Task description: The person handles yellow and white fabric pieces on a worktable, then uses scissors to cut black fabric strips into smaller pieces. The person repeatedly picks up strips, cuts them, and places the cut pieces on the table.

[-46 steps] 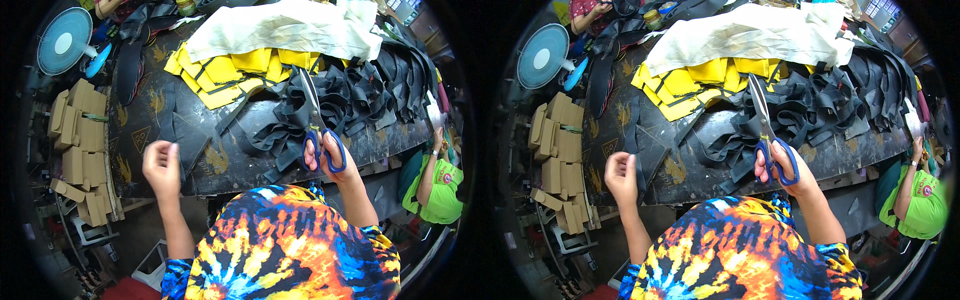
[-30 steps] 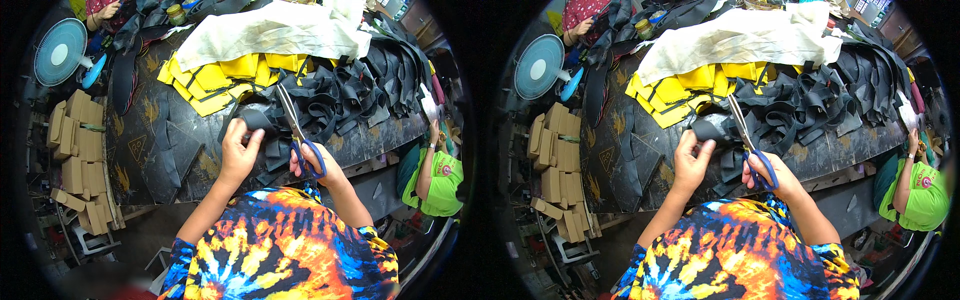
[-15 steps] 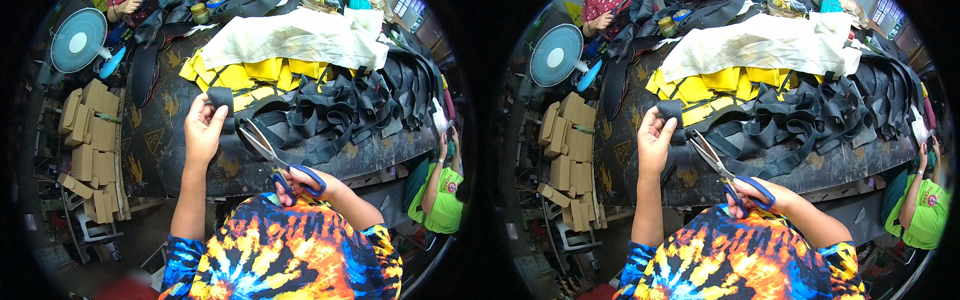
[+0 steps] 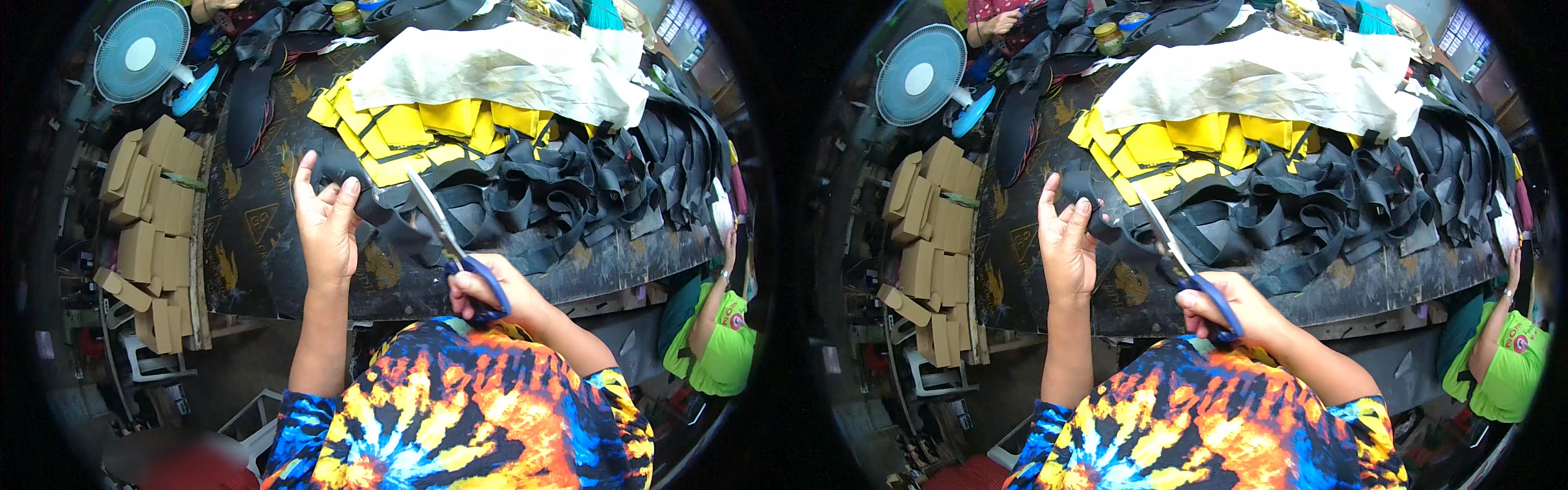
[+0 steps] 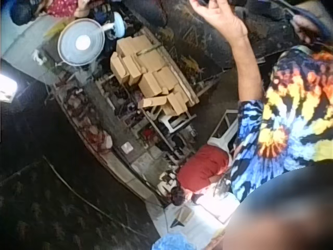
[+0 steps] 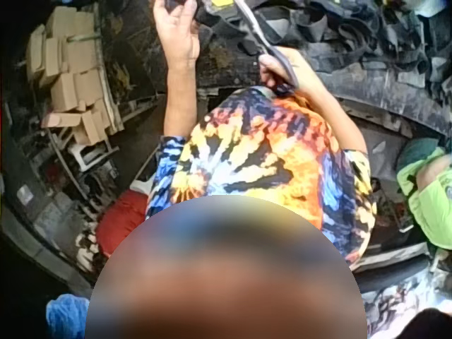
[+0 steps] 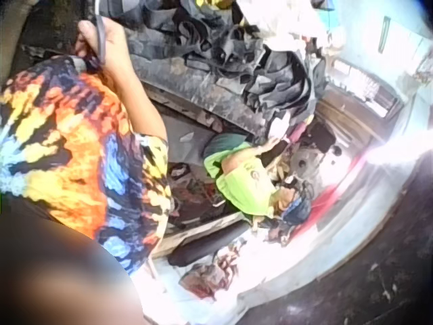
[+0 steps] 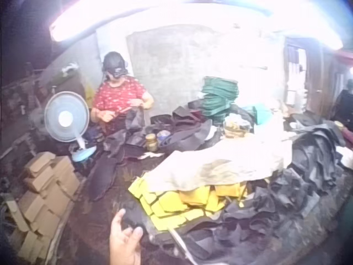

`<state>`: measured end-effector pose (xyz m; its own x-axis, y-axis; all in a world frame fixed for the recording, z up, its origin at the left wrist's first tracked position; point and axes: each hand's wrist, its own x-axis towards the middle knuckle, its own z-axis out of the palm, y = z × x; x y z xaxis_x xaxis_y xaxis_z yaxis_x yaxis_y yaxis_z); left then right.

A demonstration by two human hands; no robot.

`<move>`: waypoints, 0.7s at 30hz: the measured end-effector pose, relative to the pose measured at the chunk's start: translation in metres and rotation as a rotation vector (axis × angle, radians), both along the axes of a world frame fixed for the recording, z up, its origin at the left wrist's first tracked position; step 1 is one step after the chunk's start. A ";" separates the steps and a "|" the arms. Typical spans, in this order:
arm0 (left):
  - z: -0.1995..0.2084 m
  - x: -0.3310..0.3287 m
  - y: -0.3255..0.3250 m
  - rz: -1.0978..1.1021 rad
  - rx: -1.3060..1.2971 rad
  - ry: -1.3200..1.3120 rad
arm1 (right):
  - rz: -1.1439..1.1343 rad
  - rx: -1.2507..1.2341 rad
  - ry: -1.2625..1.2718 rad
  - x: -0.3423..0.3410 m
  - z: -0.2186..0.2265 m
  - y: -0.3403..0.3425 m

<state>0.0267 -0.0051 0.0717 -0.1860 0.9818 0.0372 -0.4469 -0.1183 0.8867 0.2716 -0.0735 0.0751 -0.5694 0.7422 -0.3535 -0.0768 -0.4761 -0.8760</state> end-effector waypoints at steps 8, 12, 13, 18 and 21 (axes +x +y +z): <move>-0.014 -0.024 -0.001 -0.397 -0.214 -1.377 | -0.190 0.098 0.061 0.040 -0.006 -0.004; -0.010 -0.015 -0.006 -0.416 -0.239 -1.436 | -0.182 0.087 0.059 0.042 -0.008 -0.008; -0.007 -0.012 -0.006 -0.429 -0.249 -1.447 | -0.175 0.097 0.072 0.042 -0.007 -0.009; -0.002 -0.001 -0.007 -0.462 -0.307 -1.470 | -0.180 0.099 0.048 0.037 -0.004 -0.008; -0.006 -0.001 -0.007 -0.519 -0.285 -1.429 | -0.212 0.120 0.049 0.038 -0.004 -0.007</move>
<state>0.0256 -0.0124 0.0654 0.4499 0.8909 -0.0619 -0.8503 0.4061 -0.3346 0.3094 -0.0810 0.0712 -0.4103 0.8822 -0.2311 -0.2079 -0.3372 -0.9182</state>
